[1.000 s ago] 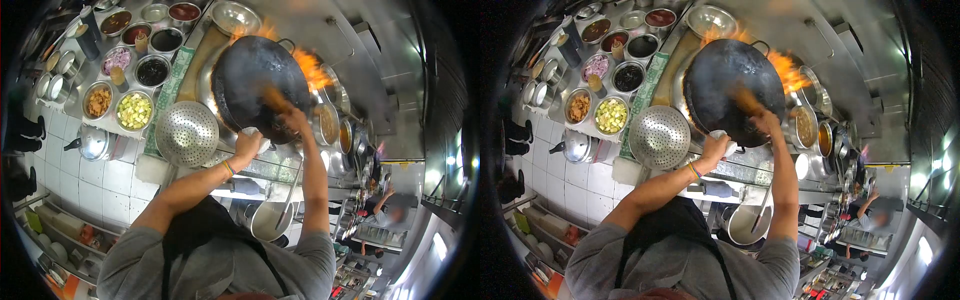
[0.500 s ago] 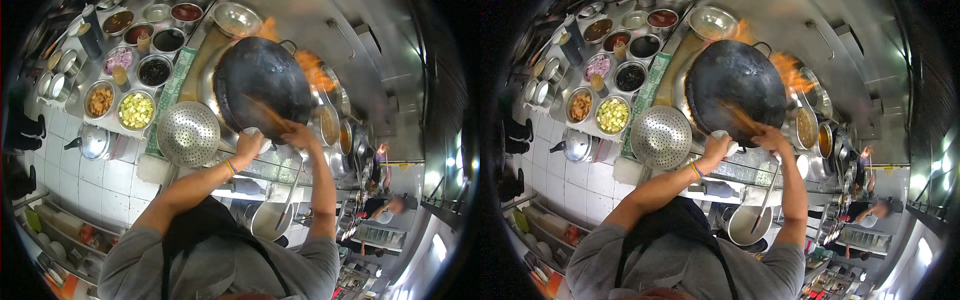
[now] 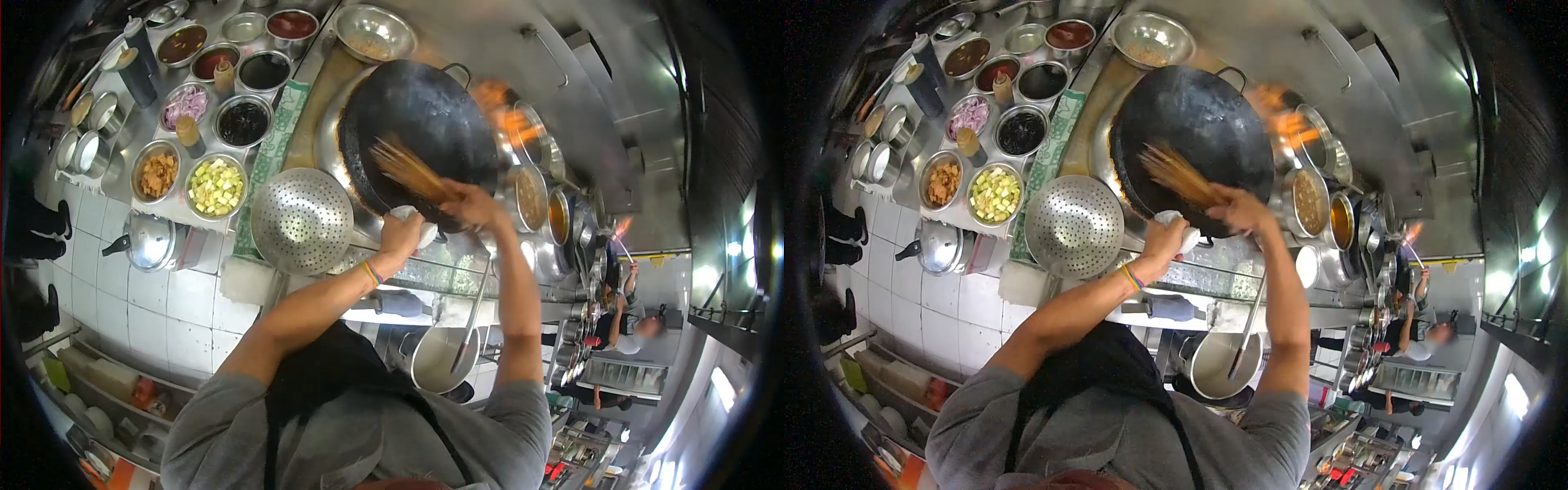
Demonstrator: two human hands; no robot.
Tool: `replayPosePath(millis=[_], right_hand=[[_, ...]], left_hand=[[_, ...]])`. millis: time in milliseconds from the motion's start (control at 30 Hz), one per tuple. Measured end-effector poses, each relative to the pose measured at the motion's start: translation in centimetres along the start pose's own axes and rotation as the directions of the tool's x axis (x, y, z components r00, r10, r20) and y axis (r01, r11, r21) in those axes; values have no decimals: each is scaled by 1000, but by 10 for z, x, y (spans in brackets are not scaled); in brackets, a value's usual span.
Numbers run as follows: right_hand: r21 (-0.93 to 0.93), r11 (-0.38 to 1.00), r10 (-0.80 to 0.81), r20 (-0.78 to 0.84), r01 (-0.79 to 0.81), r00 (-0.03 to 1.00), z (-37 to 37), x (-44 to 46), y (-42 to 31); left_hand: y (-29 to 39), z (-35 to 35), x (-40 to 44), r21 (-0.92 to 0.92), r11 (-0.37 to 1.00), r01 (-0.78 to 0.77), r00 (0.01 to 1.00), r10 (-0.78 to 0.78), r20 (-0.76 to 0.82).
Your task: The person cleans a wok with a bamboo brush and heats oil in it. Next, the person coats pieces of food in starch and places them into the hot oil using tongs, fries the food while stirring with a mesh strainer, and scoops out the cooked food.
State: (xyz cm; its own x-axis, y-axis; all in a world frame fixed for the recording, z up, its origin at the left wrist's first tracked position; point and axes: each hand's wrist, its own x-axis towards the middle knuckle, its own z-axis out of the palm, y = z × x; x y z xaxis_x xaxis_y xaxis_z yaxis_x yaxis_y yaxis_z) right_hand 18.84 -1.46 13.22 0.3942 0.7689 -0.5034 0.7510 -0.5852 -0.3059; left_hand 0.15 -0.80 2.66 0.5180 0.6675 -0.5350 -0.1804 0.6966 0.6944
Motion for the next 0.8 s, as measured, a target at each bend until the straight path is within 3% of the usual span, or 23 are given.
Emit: replayPosePath(millis=[33, 67, 100, 200, 233, 267, 300, 333, 367, 400, 433, 500, 567, 633, 700, 767, 800], right_hand=[[-70, 988, 138, -29, -140, 990, -18, -6, -7], [-424, 899, -1, -243, -105, 970, -14, 52, 78], [-405, 807, 160, -551, -430, 819, -15, 41, 53], [-139, 855, 190, -813, -500, 550, 0, 55, 32], [-34, 886, 273, -768, -462, 579, 8, 59, 15], [-111, 892, 283, -620, -439, 732, 20, 79, 20], [-251, 928, 113, -515, -276, 850, 40, 88, 18], [-237, 971, -97, -481, -23, 871, 61, 95, 9], [-3, 974, -209, -371, 225, 905, 61, 68, -29], [244, 943, -168, -237, 226, 957, 65, 57, -40], [357, 915, -166, -90, 188, 982, 49, 31, -58], [320, 928, -217, 44, 192, 975, 32, 0, -49], [5, 955, -298, 24, 298, 954, 14, -13, 1], [-139, 984, 122, 76, -110, 990, -27, -52, -1], [-516, 783, 134, -405, -347, 904, -35, -5, 125], [-195, 770, 289, -741, -607, 606, -52, -36, 107], [-134, 863, 189, -808, -487, 558, -54, -39, 124]], left_hand=[[3, -1, -3, 10, 1000, -25, 1000, 25, 9], [1, 0, -2, 25, 1000, -19, 1000, 19, -12], [-3, 1, 1, 36, 999, -15, 999, 17, -37], [-4, 1, 7, 21, 1000, -20, 998, 22, -67], [-6, -1, 7, 14, 1000, -16, 998, 17, -65], [-9, -1, 6, 22, 1000, -13, 998, 14, -66], [-10, 0, 8, 31, 999, -13, 998, 15, -62], [-12, 4, 10, 37, 999, -16, 998, 18, -55], [-15, 5, 12, 20, 999, -31, 998, 32, -45], [-20, 4, 13, 1, 999, -48, 998, 48, -40], [-20, 3, 13, -8, 999, -52, 998, 52, -44], [-15, 2, 9, -19, 999, -49, 997, 48, -55], [-11, 2, 8, -14, 999, -40, 997, 39, -67], [-12, 0, 13, -2, 999, -39, 996, 38, -76], [-12, 2, 15, -7, 1000, -26, 998, 25, -53], [-14, 1, 18, -14, 1000, -1, 999, 1, -54], [-7, 0, 14, -20, 1000, 1, 1000, -2, -30]])
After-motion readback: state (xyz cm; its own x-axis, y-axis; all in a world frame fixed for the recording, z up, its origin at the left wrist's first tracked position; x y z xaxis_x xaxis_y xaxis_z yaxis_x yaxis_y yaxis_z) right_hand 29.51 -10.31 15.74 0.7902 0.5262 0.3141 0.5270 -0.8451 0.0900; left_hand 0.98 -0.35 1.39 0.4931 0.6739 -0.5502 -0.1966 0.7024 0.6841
